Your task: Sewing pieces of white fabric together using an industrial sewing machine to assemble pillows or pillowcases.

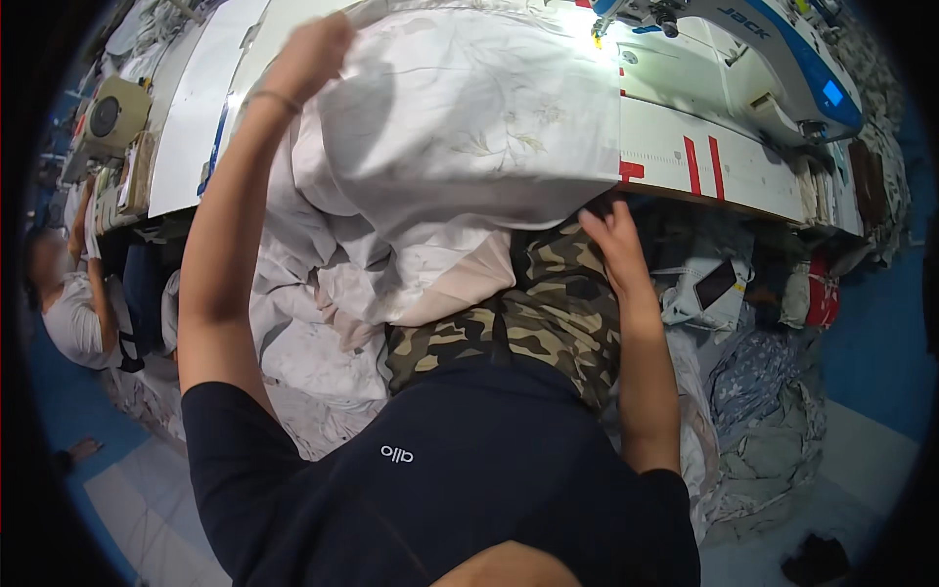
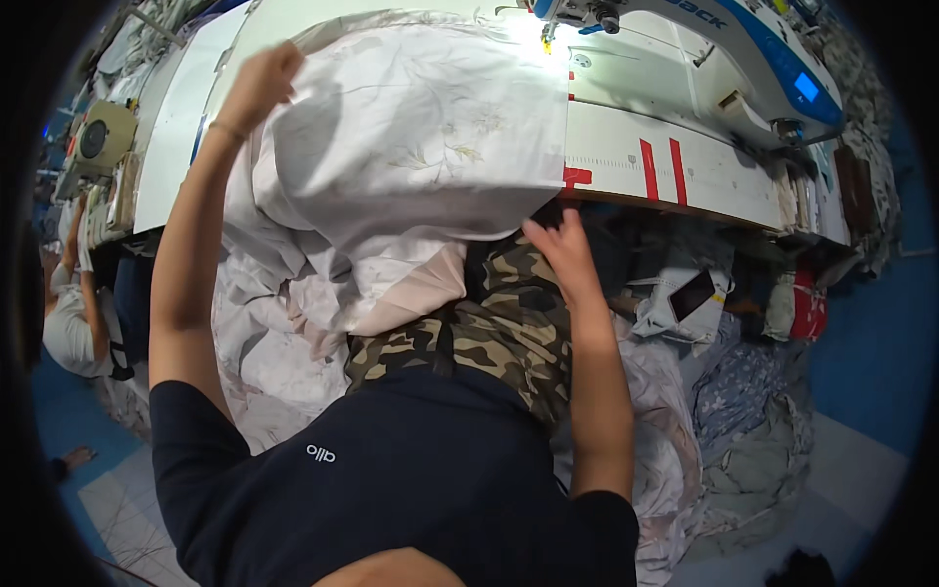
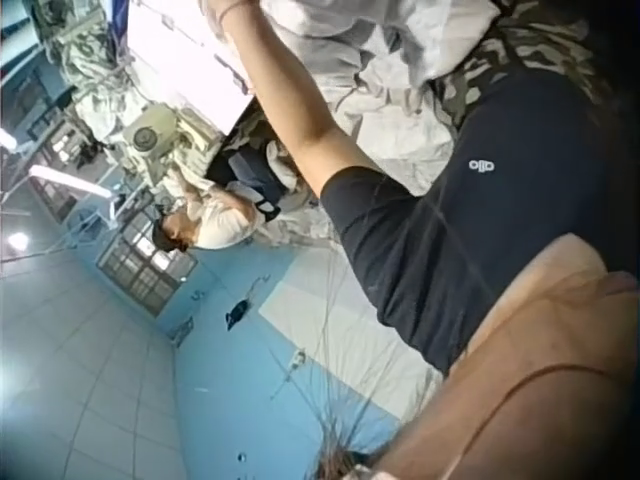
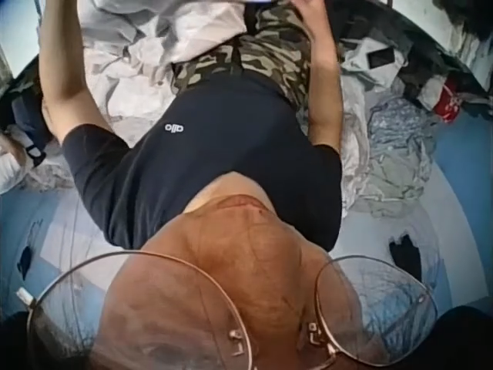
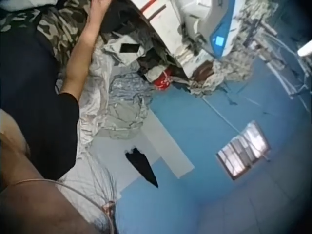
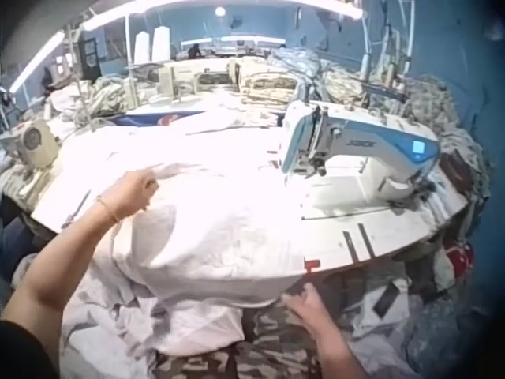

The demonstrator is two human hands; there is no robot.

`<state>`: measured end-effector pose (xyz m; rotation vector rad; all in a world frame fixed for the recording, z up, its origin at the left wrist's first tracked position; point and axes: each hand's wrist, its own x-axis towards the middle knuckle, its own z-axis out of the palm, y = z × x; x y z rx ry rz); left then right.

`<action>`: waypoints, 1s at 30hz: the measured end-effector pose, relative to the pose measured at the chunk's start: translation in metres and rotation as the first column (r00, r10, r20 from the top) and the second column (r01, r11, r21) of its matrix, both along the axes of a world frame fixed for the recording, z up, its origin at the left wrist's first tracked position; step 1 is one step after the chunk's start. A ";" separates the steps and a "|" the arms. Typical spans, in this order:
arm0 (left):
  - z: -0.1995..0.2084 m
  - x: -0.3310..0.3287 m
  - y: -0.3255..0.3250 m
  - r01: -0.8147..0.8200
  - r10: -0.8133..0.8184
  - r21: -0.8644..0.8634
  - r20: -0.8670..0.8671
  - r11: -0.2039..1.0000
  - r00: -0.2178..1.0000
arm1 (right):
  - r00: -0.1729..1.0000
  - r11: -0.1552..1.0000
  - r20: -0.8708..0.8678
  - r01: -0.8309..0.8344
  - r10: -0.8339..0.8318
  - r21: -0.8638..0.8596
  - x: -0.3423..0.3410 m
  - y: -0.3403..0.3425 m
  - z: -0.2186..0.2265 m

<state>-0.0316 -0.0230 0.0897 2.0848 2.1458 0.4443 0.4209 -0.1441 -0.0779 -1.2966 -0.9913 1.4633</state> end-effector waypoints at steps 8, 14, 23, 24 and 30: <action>-0.036 0.003 -0.087 0.052 -0.017 0.075 -0.401 0.996 0.916 | 0.889 0.944 -0.388 -0.309 0.244 -0.113 -0.045 -0.052 0.046; -0.034 0.004 -0.084 0.044 -0.017 0.040 -0.514 0.998 0.858 | 0.785 0.933 -0.600 -0.314 0.150 -0.177 -0.034 -0.087 0.066; -0.002 0.012 -0.077 -0.042 0.084 0.093 -0.504 0.995 0.859 | 0.802 0.952 -0.593 -0.232 0.072 -0.198 -0.018 -0.107 0.082; -0.006 0.008 -0.078 -0.041 0.084 0.095 -0.507 0.995 0.858 | 0.792 0.946 -0.607 -0.237 0.057 -0.220 -0.016 -0.110 0.076; -0.037 -0.001 -0.084 -0.027 0.073 0.101 -0.483 0.995 0.873 | 0.824 0.956 -0.560 -0.229 0.091 -0.182 -0.011 -0.120 0.066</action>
